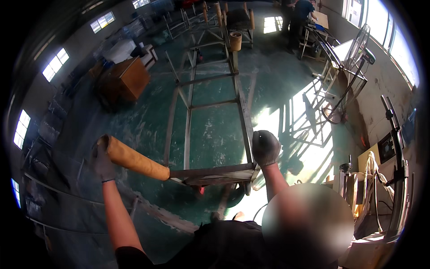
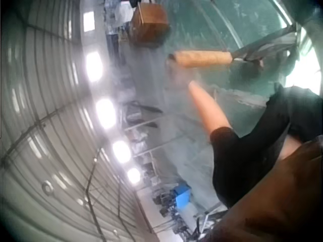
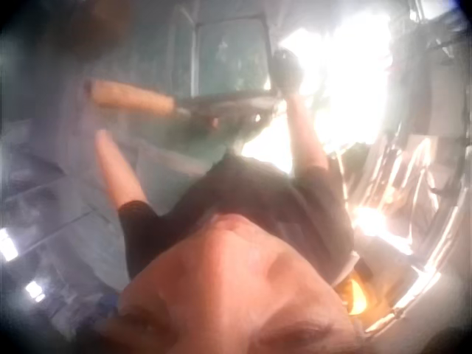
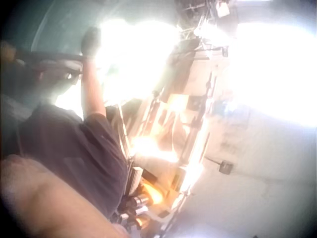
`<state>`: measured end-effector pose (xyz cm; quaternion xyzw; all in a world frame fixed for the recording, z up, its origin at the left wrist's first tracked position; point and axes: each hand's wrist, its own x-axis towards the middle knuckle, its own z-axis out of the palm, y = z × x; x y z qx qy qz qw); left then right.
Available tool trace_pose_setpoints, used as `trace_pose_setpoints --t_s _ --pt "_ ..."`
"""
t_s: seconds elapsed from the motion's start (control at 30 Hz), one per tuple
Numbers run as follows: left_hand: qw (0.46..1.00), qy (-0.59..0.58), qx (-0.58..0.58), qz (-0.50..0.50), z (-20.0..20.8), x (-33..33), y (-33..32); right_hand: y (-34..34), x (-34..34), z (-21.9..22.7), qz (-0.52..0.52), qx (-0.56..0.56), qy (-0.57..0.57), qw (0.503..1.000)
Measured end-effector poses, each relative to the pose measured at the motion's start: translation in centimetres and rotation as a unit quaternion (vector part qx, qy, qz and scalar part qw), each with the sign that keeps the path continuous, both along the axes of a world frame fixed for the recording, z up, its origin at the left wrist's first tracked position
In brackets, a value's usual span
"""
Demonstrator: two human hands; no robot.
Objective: The person operates a metal cutting machine, then picks up a bundle of cut metal rods and places them onto a wheeled cart. The person moves the cart across the workshop floor and positions it near other racks.
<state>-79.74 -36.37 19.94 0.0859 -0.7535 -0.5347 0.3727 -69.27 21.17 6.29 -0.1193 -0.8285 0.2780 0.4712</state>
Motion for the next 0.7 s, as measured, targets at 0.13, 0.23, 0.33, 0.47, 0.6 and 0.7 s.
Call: trace_pose_setpoints --t_s 0.13,0.23,0.33,0.47,0.6,0.7 --pt "0.995 -0.039 -0.096 0.009 1.9 -0.1 2.5 1.5 -2.3 -1.0 -0.001 -0.004 0.031 0.999" --pt "0.991 -0.064 -0.113 0.021 2.8 -0.6 3.1 2.0 -3.6 -1.3 0.004 0.016 0.039 0.999" --pt "0.996 -0.05 -0.075 -0.024 2.6 -1.7 2.3 2.3 -4.6 -1.5 0.007 0.015 0.037 0.999" --pt "0.997 -0.051 -0.046 -0.017 2.0 -3.0 2.9 3.0 -5.3 -1.2 0.005 0.018 0.026 0.999" --pt "0.998 -0.03 -0.022 -0.046 1.6 -4.0 2.5 3.3 -5.9 -1.5 0.004 0.015 0.037 0.999" --pt "0.999 -0.029 -0.015 -0.031 1.4 -4.4 2.1 3.6 -6.3 -1.7 0.004 0.03 0.03 0.999"
